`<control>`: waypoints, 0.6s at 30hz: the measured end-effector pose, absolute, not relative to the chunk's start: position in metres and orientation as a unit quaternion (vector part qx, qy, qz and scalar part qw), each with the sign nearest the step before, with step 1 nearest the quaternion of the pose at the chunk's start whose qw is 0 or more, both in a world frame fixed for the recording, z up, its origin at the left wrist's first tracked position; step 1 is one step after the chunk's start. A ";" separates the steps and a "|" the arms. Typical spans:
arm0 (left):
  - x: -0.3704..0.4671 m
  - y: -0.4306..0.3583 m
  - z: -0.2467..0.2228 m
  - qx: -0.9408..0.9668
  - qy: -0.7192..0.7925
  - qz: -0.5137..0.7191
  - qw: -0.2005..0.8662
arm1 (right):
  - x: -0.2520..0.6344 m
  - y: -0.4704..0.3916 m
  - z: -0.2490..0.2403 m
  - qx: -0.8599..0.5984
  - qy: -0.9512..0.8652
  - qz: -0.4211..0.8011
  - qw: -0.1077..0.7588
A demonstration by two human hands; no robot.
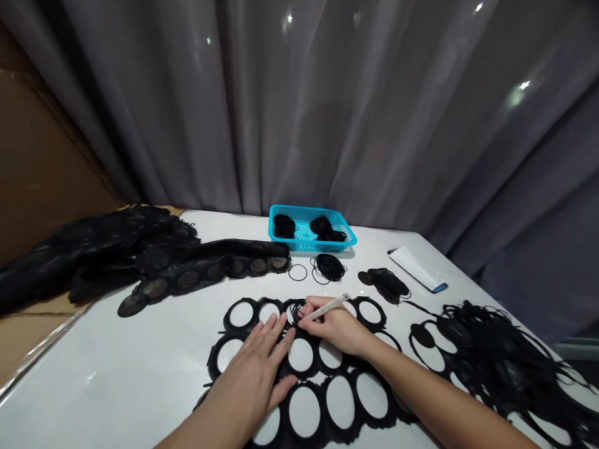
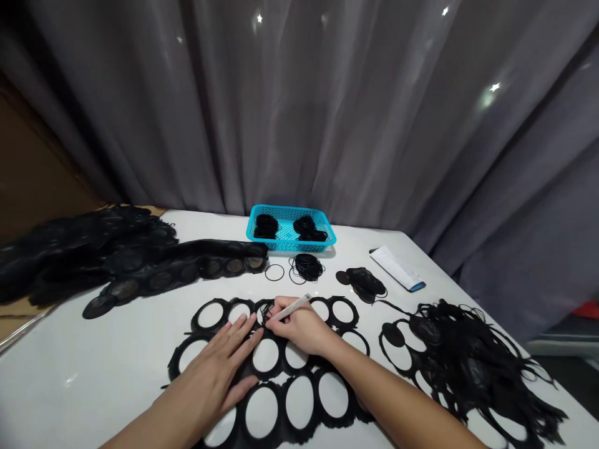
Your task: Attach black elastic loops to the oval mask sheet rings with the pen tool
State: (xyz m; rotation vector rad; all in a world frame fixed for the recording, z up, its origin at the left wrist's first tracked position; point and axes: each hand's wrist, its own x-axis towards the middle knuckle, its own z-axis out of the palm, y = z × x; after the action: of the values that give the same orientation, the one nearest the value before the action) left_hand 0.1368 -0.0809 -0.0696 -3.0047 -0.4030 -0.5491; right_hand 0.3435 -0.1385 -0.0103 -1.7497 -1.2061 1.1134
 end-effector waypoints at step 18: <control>0.137 -0.081 -0.069 -0.974 -0.132 -0.184 0.003 | 0.377 -0.128 -0.004 -0.757 -0.634 0.012 0.161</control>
State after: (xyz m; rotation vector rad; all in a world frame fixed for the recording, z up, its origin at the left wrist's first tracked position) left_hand 0.1366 -0.0807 -0.0687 -3.0541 -0.4132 -0.5767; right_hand 0.3775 -0.1276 -0.0035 -2.1604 -1.8091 0.0344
